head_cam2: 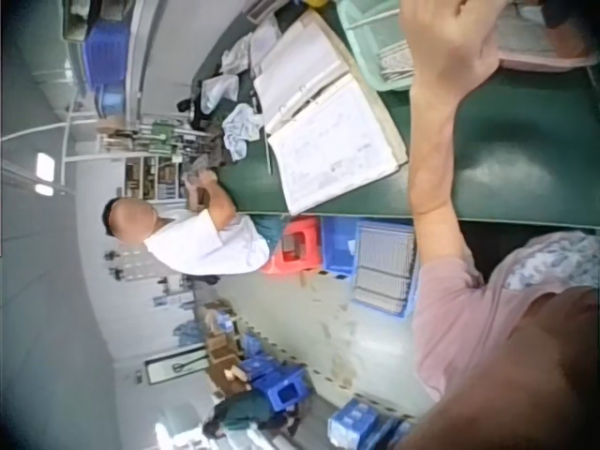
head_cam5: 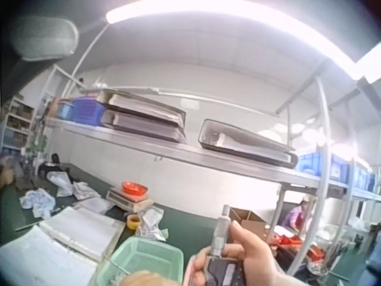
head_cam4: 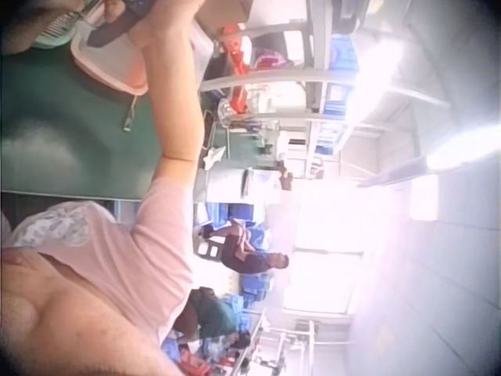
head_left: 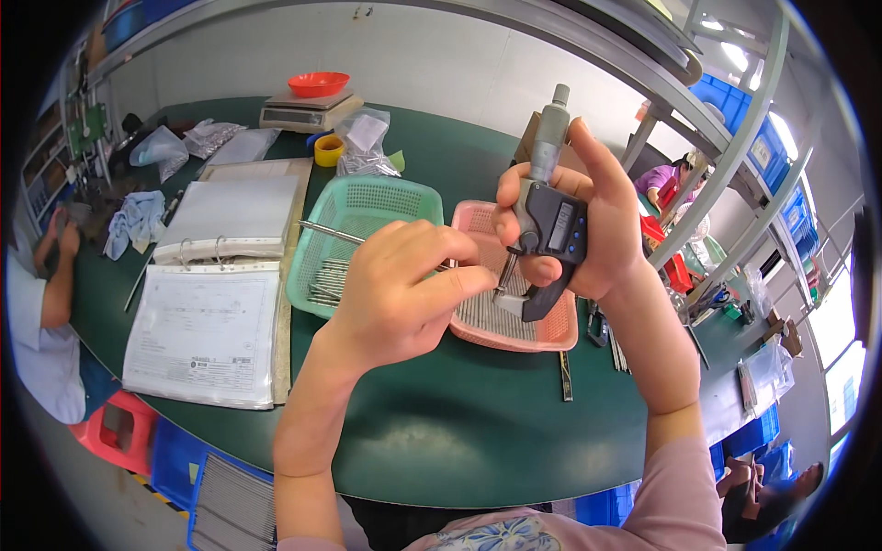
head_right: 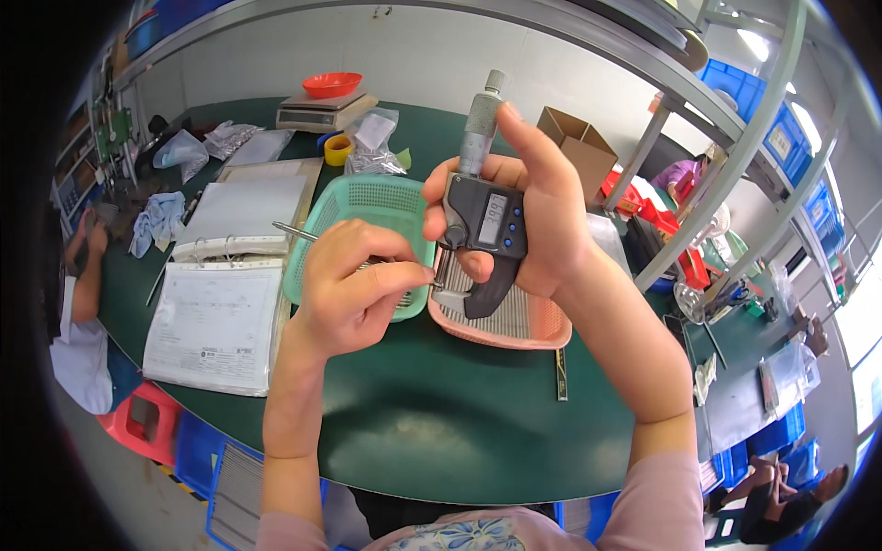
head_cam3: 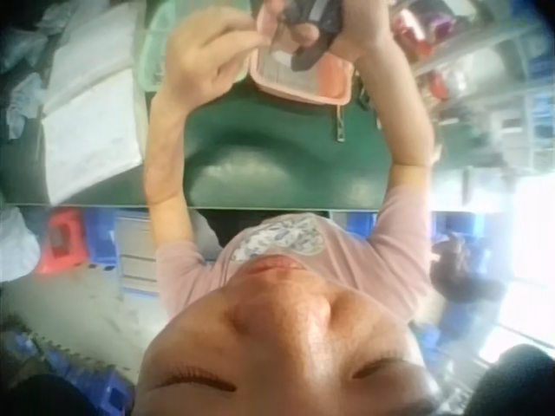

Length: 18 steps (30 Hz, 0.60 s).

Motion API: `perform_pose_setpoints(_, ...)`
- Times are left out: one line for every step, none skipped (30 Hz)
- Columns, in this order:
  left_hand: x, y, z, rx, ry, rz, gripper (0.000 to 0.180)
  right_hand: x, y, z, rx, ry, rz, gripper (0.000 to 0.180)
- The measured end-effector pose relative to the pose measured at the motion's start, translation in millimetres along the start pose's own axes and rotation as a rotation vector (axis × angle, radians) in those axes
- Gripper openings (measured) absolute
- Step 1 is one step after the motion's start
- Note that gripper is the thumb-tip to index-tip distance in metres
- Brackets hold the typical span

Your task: The person uses a digital caliper to measure the diameter of multiple thin metal rods. They pick up each rod from a pink basket, clamp it in the caliper, and then place it into a green basket. The person also writes down measurements in a notebook.

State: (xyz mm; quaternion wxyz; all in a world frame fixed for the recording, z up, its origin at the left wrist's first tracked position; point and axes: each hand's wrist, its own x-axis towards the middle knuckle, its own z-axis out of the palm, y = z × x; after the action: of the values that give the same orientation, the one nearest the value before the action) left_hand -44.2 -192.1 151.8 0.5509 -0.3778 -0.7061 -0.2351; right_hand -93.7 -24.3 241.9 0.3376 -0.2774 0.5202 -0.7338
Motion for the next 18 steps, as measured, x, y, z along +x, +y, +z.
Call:
perform_pose_setpoints(-0.7, -0.3, 0.0, 0.0, -0.004, 0.0, 0.022, 1.0, 0.2, -1.8, -0.003, -0.003, -0.001, 0.061)
perform_pose_setpoints(-1.2, -0.6, -0.2, 0.001, -0.009, 0.0, 0.023, 1.7, 0.4, -3.0, -0.005, -0.006, -0.002, 0.061)
perform_pose_setpoints(-1.5, -0.6, -0.6, 0.001, -0.013, 0.0, 0.023, 2.1, 1.0, -2.9, -0.002, -0.007, -0.01, 0.061)
perform_pose_setpoints(-1.3, 0.0, -0.1, 0.0, -0.008, 0.0, 0.023, 2.1, 1.4, -2.4, -0.003, -0.002, -0.015, 0.061)
perform_pose_setpoints(-0.9, 0.9, -0.1, -0.001, -0.003, 0.0, 0.023, 2.1, 1.9, -2.2, -0.005, 0.002, -0.021, 0.061)
perform_pose_setpoints(-0.8, 1.3, 0.3, -0.002, 0.002, 0.0, 0.024, 2.2, 2.2, -2.9, -0.028, 0.01, -0.032, 0.061)
perform_pose_setpoints(-0.7, 1.3, 0.3, 0.001, 0.001, 0.001, 0.024, 2.7, 2.2, -3.4, -0.051, 0.014, -0.044, 0.061)
perform_pose_setpoints(-0.9, 1.0, 0.3, 0.004, -0.001, 0.001, 0.024, 2.9, 2.6, -3.8, -0.073, 0.018, -0.056, 0.061)
perform_pose_setpoints(-1.1, 0.8, 0.4, 0.007, -0.002, 0.001, 0.024, 2.6, 3.1, -3.1, -0.083, 0.032, -0.06, 0.061)
perform_pose_setpoints(-0.5, 1.2, 0.6, -0.006, -0.004, -0.017, 0.024, 2.5, 2.4, -1.4, -0.096, 0.045, -0.064, 0.061)
perform_pose_setpoints(0.0, 2.1, 1.1, -0.019, -0.006, -0.035, 0.024, 2.8, 2.2, -0.3, -0.108, 0.059, -0.067, 0.06)
perform_pose_setpoints(0.3, 2.4, 1.6, -0.033, -0.008, -0.054, 0.024, 4.0, 2.2, -0.4, -0.127, 0.064, -0.071, 0.06)
perform_pose_setpoints(0.3, 0.6, 2.4, -0.026, 0.009, -0.064, 0.022, 6.3, 1.3, 0.3, -0.15, 0.065, -0.072, 0.06)
perform_pose_setpoints(-0.8, -4.0, 4.9, -0.019, 0.026, -0.075, 0.02, 9.2, 0.7, 0.6, -0.172, 0.065, -0.074, 0.059)
perform_pose_setpoints(-2.5, -8.1, 7.3, -0.012, 0.042, -0.085, 0.018, 15.2, 2.7, -1.6, -0.171, 0.063, -0.068, 0.059)
perform_pose_setpoints(-3.7, -11.7, 8.9, -0.022, 0.044, -0.098, 0.018, 22.4, 5.0, -5.7, -0.177, 0.066, -0.067, 0.058)
perform_pose_setpoints(-5.5, -15.5, 9.6, -0.031, 0.045, -0.111, 0.018, 27.0, 6.5, -9.0, -0.184, 0.069, -0.066, 0.058)
perform_pose_setpoints(-6.4, -18.6, 10.6, -0.04, 0.046, -0.123, 0.018, 28.5, 6.4, -10.5, -0.186, 0.09, -0.048, 0.057)
